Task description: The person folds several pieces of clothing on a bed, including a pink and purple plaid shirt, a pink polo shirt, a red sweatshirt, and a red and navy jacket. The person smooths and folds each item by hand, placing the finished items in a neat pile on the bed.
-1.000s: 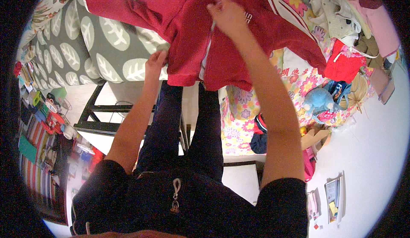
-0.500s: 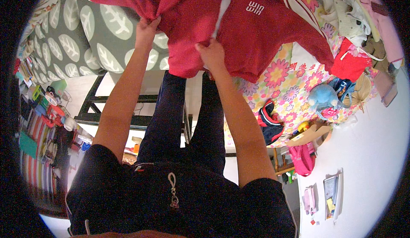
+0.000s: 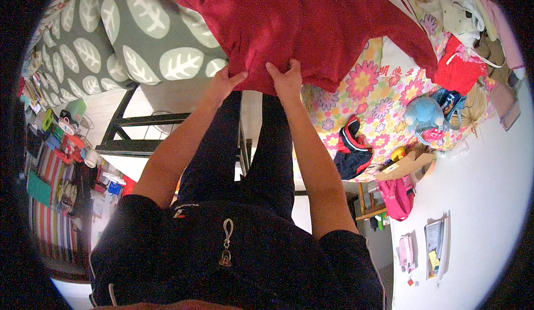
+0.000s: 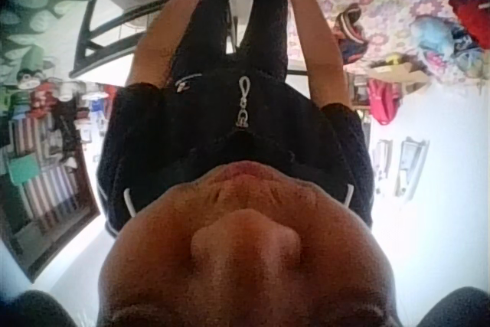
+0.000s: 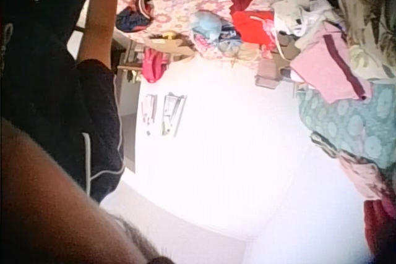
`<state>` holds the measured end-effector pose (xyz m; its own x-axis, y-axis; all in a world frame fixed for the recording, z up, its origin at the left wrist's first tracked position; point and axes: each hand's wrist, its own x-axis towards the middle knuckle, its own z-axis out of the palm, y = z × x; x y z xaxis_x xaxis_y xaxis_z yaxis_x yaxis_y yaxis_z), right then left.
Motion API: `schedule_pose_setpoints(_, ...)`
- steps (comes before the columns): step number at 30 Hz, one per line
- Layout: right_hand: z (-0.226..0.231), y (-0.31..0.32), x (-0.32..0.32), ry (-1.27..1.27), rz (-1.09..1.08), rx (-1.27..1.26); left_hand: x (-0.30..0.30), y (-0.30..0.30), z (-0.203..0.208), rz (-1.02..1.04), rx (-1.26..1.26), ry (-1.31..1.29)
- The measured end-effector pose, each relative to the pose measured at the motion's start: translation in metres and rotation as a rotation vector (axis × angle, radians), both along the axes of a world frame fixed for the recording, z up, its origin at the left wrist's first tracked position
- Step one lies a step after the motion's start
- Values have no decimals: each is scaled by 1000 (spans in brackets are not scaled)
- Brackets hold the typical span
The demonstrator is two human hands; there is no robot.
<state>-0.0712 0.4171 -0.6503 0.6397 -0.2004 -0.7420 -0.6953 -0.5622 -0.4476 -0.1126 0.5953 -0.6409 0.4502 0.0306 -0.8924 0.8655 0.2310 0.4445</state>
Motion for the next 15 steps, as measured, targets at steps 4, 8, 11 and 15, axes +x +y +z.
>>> schedule_pose_setpoints(4, -6, -12, -18, -31, -134, 153, -31, -16, 3, 102, 4, 96)
schedule_pose_setpoints(8, 6, -9, -10, -15, 219, -120, -47, -28, 5, 78, 33, 236)
schedule_pose_setpoints(11, 5, -9, -15, -152, 184, -143, -48, -23, -16, 73, 0, 61)
schedule_pose_setpoints(15, 13, 2, -21, -299, 230, -201, -18, -3, -15, 336, 0, 159)
